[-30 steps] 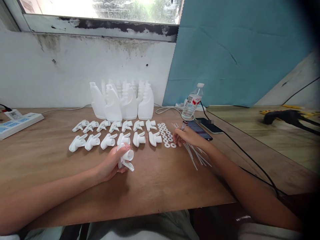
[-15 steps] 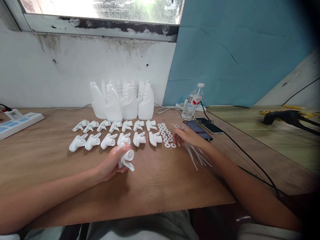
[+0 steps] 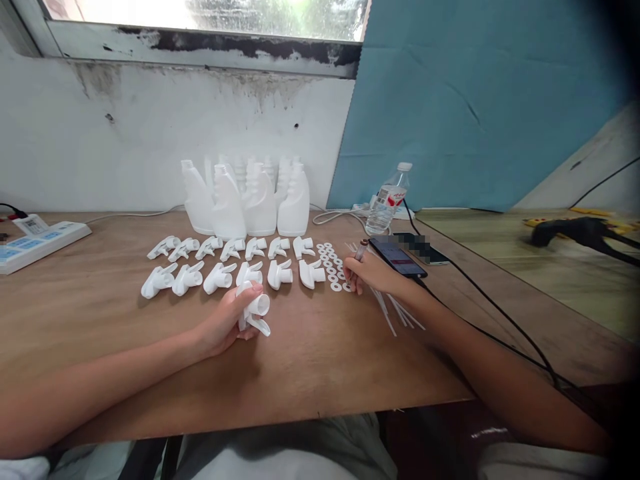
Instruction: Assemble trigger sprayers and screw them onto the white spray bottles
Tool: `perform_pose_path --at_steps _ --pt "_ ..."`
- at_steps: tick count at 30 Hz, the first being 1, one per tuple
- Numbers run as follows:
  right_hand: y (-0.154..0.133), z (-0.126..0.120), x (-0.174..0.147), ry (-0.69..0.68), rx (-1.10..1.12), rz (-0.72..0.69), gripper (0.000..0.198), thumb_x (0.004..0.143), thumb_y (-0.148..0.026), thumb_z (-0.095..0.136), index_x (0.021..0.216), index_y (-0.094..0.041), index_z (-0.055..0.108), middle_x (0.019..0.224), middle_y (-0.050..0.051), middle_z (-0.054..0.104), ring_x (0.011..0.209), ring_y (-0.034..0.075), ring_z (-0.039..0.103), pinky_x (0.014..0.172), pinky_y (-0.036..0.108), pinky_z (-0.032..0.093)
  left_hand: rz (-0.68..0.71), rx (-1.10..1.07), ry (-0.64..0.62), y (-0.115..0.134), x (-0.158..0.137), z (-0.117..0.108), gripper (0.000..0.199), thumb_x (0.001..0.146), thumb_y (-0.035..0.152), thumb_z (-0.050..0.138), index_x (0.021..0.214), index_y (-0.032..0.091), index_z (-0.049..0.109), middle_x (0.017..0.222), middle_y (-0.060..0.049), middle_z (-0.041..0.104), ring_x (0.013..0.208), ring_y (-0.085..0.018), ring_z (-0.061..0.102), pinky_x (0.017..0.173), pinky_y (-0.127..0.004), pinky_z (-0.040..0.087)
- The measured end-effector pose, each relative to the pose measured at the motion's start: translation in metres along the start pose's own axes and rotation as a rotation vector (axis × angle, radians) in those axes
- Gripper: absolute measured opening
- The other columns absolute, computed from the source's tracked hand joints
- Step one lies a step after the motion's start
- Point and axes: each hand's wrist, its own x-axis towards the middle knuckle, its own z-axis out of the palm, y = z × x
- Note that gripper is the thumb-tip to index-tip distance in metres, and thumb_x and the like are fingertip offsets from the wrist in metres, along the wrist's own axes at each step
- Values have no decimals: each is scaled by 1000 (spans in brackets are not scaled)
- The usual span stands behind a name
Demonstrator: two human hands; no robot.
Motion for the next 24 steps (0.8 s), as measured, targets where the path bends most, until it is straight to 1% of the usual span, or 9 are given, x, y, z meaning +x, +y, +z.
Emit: perform_pose_path --at_steps 6,15,24 --pt "5 -4 3 -10 58 31 19 75 -20 45 56 -17 48 42 4 57 36 17 58 33 24 47 2 13 0 0 0 0 37 89 48 52 73 16 43 60 4 45 38 -5 39 35 -15 23" --pt "6 -11 3 -12 142 93 22 78 -28 47 58 -17 50 45 8 61 39 18 60 38 26 52 -2 11 -2 -1 0 0 37 88 48 52 73 16 44 59 4 45 38 -5 39 35 -15 23" --pt "6 -10 4 7 133 92 21 78 -26 47 59 -17 50 45 7 60 39 18 60 38 26 52 -4 8 -1 1 -1 1 36 89 48 52 73 16 43 61 4 45 40 -5 39 36 -15 23"
